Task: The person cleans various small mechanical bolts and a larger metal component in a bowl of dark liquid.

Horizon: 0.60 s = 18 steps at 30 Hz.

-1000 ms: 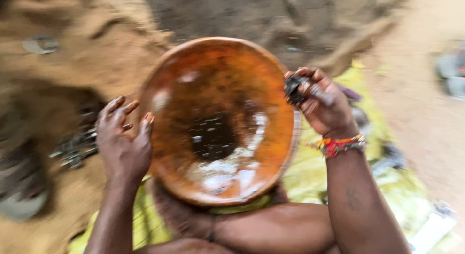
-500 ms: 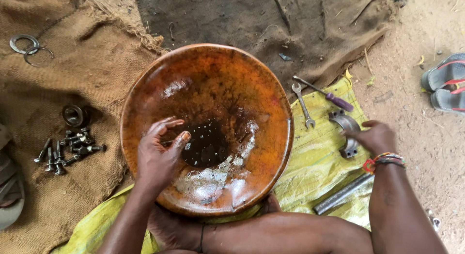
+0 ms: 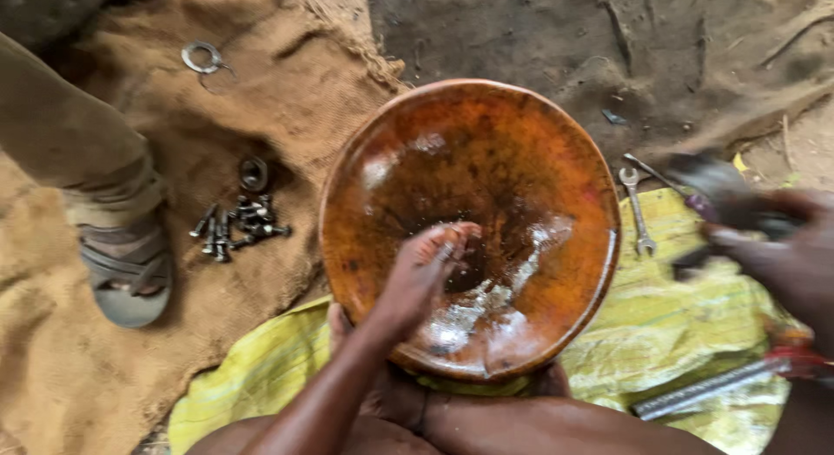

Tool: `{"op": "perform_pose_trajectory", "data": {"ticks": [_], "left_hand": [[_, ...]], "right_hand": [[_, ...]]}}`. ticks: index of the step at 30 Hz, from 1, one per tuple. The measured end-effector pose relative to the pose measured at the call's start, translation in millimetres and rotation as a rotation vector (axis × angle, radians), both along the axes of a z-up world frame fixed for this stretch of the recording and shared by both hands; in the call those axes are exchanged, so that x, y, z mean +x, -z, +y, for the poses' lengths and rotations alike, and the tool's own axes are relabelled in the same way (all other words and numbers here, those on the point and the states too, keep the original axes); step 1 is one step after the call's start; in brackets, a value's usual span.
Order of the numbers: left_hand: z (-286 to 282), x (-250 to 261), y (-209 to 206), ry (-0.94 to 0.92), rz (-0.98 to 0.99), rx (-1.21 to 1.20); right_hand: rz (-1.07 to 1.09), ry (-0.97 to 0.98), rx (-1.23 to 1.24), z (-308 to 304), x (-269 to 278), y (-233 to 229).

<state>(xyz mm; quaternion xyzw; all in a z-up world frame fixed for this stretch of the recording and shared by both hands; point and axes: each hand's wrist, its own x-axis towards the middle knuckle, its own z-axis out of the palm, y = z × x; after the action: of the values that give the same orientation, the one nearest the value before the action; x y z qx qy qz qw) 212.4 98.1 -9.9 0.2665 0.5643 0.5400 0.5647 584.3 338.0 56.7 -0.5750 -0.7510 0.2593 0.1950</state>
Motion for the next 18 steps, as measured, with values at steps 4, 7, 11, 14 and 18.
{"op": "perform_pose_trajectory", "data": {"ticks": [4,7,11,14,18], "left_hand": [[-6.2,13.1,-8.9,-0.056,-0.165,0.112],[-10.7,4.2,9.6,-0.187,-0.430,-0.032],[-12.0,-23.8,32.3,-0.581,-0.443,-0.012],[-7.8,-47.9,22.5,-0.611,-0.420,-0.052],[0.6,-60.0,-6.0,-0.578,-0.528,0.018]], "right_hand": [[0.019,-0.303,-0.187,-90.6,-167.5,-30.4],[-0.179,-0.302,-0.267,-143.3,-248.8,-19.5],[0.212,-0.427,-0.183,-152.3,-264.8,27.8],[0.057,-0.359,-0.073,-152.4,-255.2,81.3],[-0.103,-0.844,0.332,-179.6,-252.4,121.1]]}}
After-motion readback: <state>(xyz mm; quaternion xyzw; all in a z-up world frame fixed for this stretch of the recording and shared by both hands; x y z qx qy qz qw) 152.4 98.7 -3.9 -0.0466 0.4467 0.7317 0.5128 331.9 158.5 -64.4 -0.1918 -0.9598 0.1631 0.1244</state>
